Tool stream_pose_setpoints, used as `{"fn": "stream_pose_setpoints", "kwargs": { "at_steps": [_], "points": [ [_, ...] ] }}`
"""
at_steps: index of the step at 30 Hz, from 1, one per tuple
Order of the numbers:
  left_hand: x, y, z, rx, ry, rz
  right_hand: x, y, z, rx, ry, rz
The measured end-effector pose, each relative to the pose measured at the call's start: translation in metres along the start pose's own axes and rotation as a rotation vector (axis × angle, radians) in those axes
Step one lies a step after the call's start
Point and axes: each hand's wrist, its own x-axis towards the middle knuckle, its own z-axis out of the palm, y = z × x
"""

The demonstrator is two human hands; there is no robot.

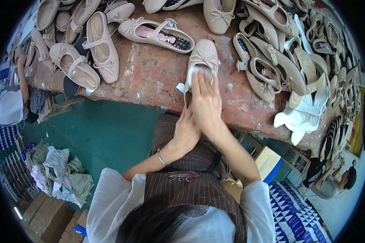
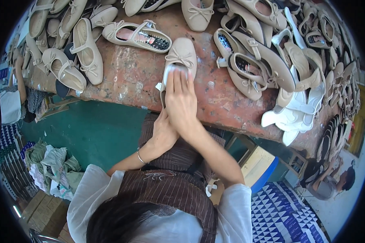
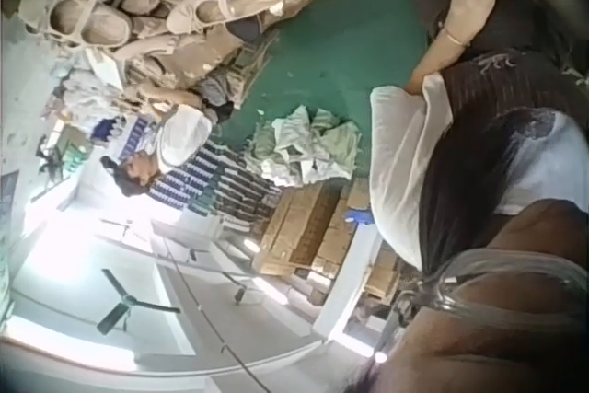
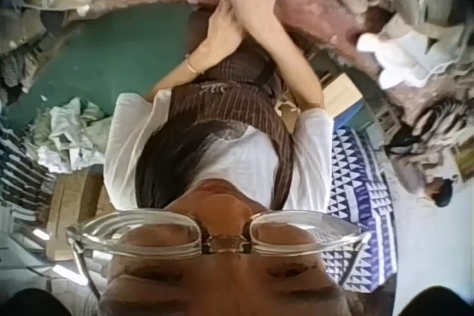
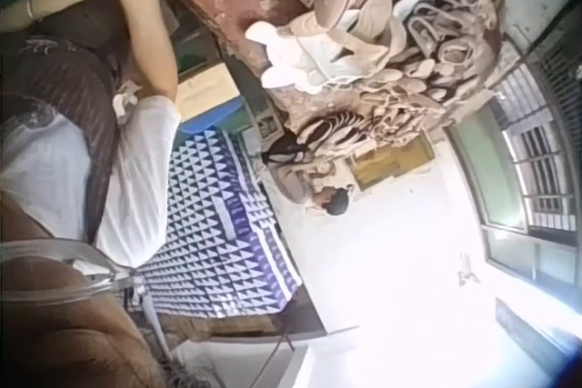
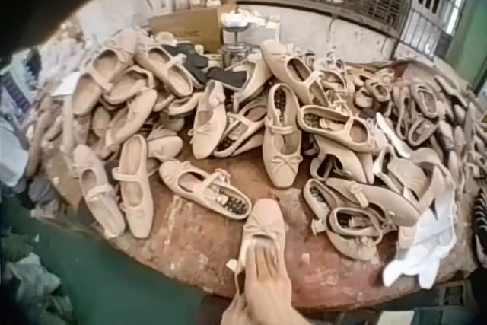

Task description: The person picks up a shoe, inserts a white insole, and presses it into place before picking up a white paper insert to place inside the shoe and smoothing it down.

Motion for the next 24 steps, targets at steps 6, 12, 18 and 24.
{"fn": "stream_pose_setpoints", "kwargs": {
  "at_steps": [6, 12, 18, 24],
  "points": [
    [0.011, 0.001, -0.014, 0.072, -0.059, -0.001, 0.066, 0.007, -0.01, -0.088, -0.605, 0.163],
    [0.004, 0.0, -0.012, 0.014, -0.065, -0.038, -0.006, -0.008, -0.004, 0.068, -0.109, 0.018],
    [0.003, -0.005, -0.007, -0.031, -0.089, -0.044, 0.025, -0.005, 0.01, -0.276, -0.114, 0.079],
    [0.02, 0.008, -0.022, 0.182, 0.013, 0.063, 0.05, 0.017, 0.042, -0.301, -0.222, -0.027]
  ]
}}
